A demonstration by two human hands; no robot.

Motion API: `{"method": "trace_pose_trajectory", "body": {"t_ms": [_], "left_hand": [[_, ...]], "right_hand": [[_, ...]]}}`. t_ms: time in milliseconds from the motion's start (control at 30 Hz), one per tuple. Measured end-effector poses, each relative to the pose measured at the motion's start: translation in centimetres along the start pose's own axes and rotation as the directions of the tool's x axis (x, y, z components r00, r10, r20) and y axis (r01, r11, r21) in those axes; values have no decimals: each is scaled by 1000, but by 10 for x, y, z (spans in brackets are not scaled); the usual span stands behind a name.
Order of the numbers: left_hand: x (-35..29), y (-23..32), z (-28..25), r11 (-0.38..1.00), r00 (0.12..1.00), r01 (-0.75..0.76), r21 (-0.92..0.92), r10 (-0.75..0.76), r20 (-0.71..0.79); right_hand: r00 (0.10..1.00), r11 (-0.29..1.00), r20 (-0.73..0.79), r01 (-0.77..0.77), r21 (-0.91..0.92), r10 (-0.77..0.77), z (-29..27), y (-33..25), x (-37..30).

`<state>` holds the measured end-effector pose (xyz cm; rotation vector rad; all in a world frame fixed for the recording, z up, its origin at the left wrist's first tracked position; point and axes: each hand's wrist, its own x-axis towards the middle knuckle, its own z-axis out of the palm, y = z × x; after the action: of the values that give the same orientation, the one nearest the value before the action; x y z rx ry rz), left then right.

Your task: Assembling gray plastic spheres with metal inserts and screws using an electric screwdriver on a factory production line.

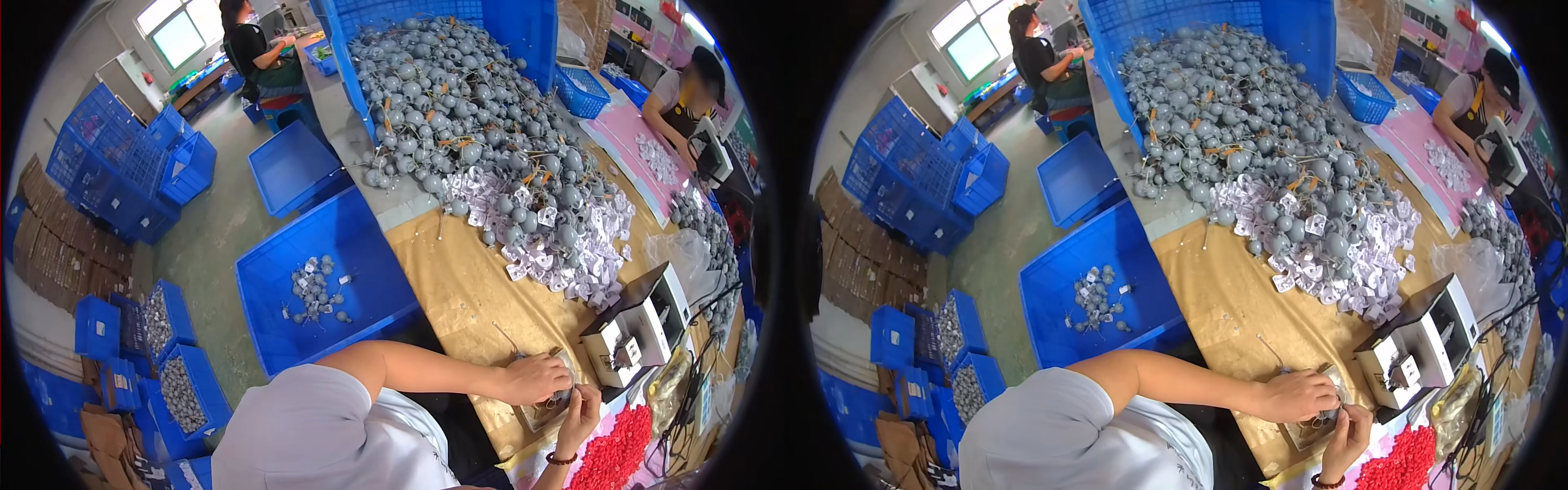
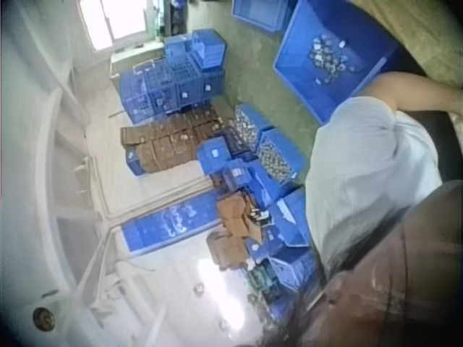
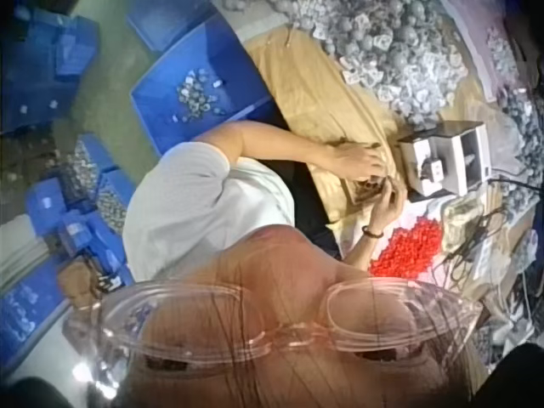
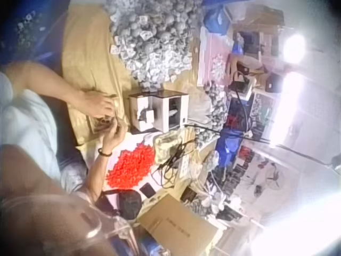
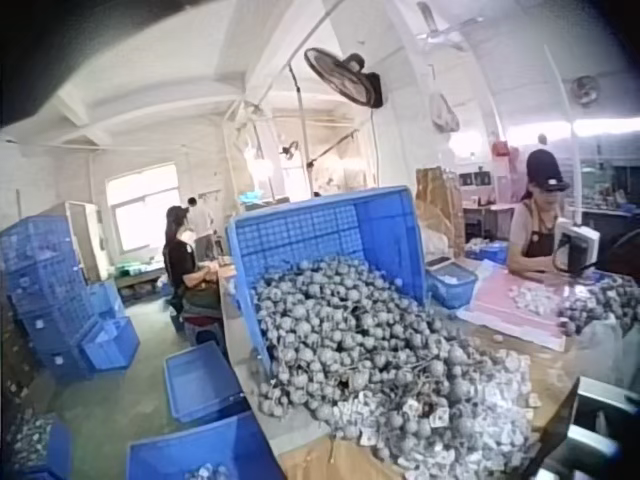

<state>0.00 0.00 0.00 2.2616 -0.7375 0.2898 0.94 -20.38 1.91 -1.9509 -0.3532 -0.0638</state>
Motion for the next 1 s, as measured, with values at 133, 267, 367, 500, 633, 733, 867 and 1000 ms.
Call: {"method": "trace_pose_trajectory", "body": {"t_ms": [133, 267, 367, 500, 633, 733, 867, 1000], "left_hand": [[2, 5, -12, 999, 999, 11, -52, -8, 48], [0, 4, -11, 980, 994, 48, -192, -28, 106], [-8, -7, -34, 975, 982, -171, -145, 180, 49], [-40, -13, -127, 957, 964, 96, -274, -21, 265], [-78, -24, -229, 929, 638, 350, 118, -329, 696], [-93, -32, -250, 892, 658, 351, 284, -451, 603], [-72, -61, -210, 853, 866, 353, 385, -454, 212], [-23, -99, -154, 850, 936, 349, 394, -333, -111]], "right_hand": [[990, 995, -131, -39, 96, 51, 1, -4, 1], [956, 945, -237, -94, 313, 174, -3, -32, 18], [986, 981, -119, -98, 168, 119, -11, -44, 25], [972, 920, 88, -234, 315, 217, -17, -49, 24], [960, 925, 121, -276, 262, 252, -45, -24, 11], [955, 943, 13, -296, 149, 298, -72, 2, 1], [974, 947, -203, -156, -282, 100, -110, 35, -2], [988, 529, -149, -103, -843, -45, -148, 52, -10]]}}
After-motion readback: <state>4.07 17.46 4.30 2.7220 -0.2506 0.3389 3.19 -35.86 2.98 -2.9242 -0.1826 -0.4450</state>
